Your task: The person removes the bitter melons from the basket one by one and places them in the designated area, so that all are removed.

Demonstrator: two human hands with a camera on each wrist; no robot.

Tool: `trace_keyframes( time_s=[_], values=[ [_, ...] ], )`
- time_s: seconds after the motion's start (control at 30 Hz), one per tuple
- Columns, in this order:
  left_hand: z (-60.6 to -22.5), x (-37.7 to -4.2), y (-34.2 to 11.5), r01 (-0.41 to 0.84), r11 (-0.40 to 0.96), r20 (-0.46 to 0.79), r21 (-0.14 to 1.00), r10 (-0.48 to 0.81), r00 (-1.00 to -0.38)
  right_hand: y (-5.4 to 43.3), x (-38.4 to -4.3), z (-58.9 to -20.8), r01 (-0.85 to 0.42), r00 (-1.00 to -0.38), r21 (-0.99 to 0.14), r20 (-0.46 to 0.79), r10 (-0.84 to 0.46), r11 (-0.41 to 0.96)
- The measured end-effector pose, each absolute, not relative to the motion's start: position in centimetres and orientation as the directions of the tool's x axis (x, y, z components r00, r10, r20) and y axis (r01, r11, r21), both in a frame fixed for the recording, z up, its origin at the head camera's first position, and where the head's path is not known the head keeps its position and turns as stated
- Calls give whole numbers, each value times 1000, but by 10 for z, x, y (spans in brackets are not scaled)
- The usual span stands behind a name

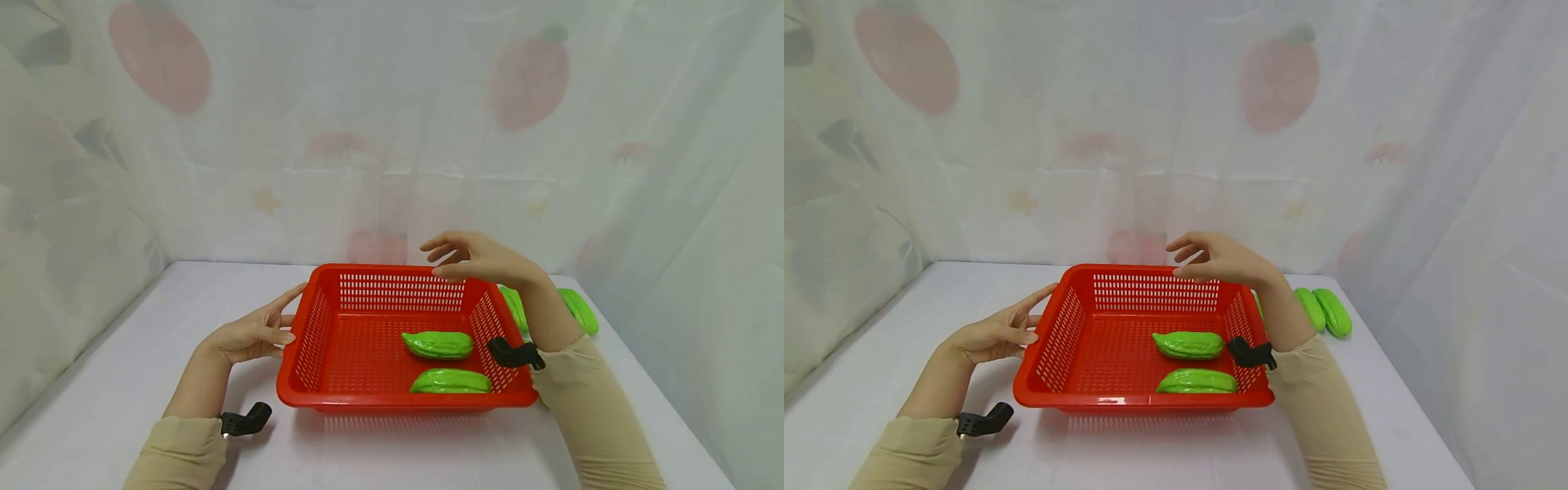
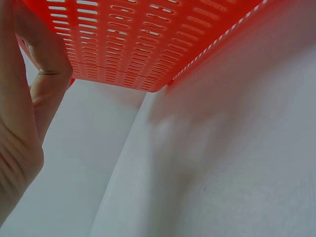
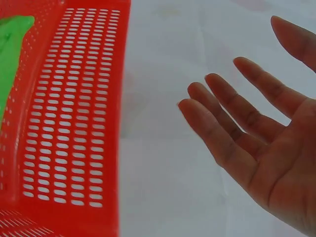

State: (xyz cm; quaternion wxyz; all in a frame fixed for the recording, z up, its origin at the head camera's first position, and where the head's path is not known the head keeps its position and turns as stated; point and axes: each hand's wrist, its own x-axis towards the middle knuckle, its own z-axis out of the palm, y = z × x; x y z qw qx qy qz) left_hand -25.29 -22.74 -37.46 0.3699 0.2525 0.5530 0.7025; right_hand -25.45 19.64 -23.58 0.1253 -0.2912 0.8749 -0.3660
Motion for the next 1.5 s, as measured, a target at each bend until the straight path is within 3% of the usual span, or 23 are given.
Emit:
trace_keyframes(
  time_s=[0.4,0.63,1.13,1.5],
  values=[
    [-373,-253,-226,-240,-109,-58,965,800,-598,185,-279,-273,-266,-795,-763,-172,-582,589],
    [-374,-253,-227,-248,-115,-56,962,805,-591,185,-289,-292,-171,-744,-763,-314,-589,623],
    [-375,-254,-230,-247,-121,-50,961,806,-590,184,-296,-315,-131,-629,-695,-493,-601,707],
    [-372,-253,-228,-246,-110,-61,963,801,-596,187,-295,-324,-110,-608,-637,-564,-559,763]
  ],
)
